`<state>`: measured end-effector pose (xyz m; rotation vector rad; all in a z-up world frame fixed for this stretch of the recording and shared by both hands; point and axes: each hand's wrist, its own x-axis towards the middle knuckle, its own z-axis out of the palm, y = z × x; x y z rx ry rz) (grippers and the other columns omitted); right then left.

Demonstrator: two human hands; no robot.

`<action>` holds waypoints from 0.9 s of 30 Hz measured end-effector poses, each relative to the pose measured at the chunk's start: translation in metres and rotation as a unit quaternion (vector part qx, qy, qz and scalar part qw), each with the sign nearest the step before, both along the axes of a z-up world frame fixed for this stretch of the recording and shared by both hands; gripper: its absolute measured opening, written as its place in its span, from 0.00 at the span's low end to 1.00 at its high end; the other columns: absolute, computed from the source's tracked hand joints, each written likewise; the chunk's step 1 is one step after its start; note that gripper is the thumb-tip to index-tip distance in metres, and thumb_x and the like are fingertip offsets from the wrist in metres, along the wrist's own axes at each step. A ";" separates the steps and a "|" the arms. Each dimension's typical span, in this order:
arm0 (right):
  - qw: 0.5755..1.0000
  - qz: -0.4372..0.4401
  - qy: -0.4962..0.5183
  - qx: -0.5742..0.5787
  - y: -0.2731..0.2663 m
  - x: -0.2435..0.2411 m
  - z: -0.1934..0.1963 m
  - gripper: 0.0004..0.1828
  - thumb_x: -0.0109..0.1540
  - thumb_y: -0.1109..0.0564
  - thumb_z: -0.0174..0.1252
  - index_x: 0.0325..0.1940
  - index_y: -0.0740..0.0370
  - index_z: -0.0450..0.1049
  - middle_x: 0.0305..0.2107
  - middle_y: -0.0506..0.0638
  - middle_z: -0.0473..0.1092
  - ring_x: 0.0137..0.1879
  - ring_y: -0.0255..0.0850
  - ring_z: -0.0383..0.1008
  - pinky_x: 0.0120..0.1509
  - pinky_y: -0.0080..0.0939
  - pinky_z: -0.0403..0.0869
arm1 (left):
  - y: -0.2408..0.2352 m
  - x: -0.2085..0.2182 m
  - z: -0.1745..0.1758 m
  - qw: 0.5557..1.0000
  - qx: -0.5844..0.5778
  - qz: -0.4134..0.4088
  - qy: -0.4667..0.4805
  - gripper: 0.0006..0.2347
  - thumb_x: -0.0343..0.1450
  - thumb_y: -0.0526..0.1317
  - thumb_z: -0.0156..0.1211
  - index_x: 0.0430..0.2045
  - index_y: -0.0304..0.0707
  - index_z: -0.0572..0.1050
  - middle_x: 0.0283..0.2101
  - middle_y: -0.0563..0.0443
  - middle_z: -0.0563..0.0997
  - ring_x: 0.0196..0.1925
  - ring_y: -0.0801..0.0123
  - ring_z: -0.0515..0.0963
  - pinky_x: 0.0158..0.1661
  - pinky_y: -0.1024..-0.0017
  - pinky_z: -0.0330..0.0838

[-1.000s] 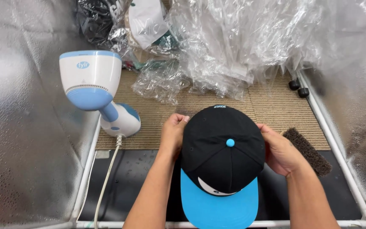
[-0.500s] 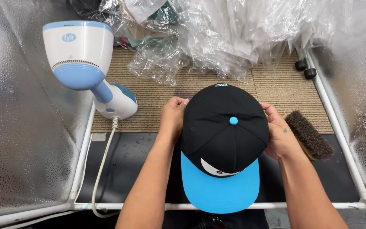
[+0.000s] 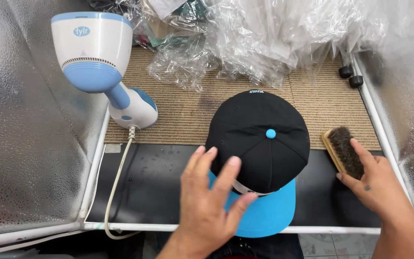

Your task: The person holds a black and blue baseball cap on a table and uses a wooden brush to scrub the surface of the cap. They rotate the cap to clean different sections, including the top and the brim.

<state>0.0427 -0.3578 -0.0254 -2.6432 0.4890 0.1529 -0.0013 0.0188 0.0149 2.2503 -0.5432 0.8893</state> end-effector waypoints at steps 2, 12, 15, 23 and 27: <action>0.999 0.021 -0.040 -0.022 0.006 -0.007 0.022 0.51 0.50 0.54 0.67 0.79 0.52 0.59 0.51 0.67 0.68 0.44 0.56 0.74 0.63 0.49 0.68 | -0.008 -0.004 -0.014 1.000 0.023 -0.005 0.019 0.25 0.75 0.56 0.57 0.64 0.47 0.67 0.68 0.32 0.62 0.72 0.30 0.64 0.64 0.40 0.67; 0.753 0.159 -0.468 0.434 0.064 0.001 0.060 0.44 0.54 0.72 0.55 0.73 0.58 0.50 0.67 0.75 0.60 0.69 0.53 0.65 0.77 0.50 0.69 | -0.050 0.019 0.015 0.998 0.009 0.013 -0.054 0.21 0.75 0.58 0.54 0.50 0.42 0.73 0.62 0.35 0.71 0.68 0.36 0.68 0.64 0.39 0.59; 0.755 0.165 -0.460 0.437 0.108 0.015 0.052 0.24 0.60 0.69 0.58 0.55 0.54 0.58 0.67 0.61 0.58 0.63 0.44 0.71 0.72 0.44 0.74 | -0.053 0.023 0.005 0.997 -0.012 0.028 -0.077 0.17 0.74 0.55 0.57 0.48 0.44 0.72 0.60 0.36 0.73 0.67 0.38 0.70 0.64 0.40 0.59; 0.892 0.180 -0.258 0.326 0.073 -0.016 0.032 0.36 0.60 0.63 0.56 0.73 0.53 0.61 0.69 0.55 0.58 0.68 0.41 0.58 0.63 0.43 0.66 | -0.056 0.028 -0.006 0.994 -0.016 0.046 -0.095 0.18 0.73 0.56 0.58 0.49 0.47 0.71 0.61 0.38 0.72 0.68 0.41 0.69 0.66 0.43 0.57; 0.893 0.188 -0.394 0.112 0.062 -0.006 0.051 0.31 0.63 0.62 0.60 0.72 0.61 0.66 0.58 0.59 0.64 0.61 0.45 0.67 0.55 0.37 0.67 | -0.061 0.029 -0.013 0.995 -0.024 0.042 -0.092 0.19 0.71 0.55 0.63 0.50 0.47 0.72 0.61 0.34 0.66 0.69 0.36 0.62 0.66 0.36 0.58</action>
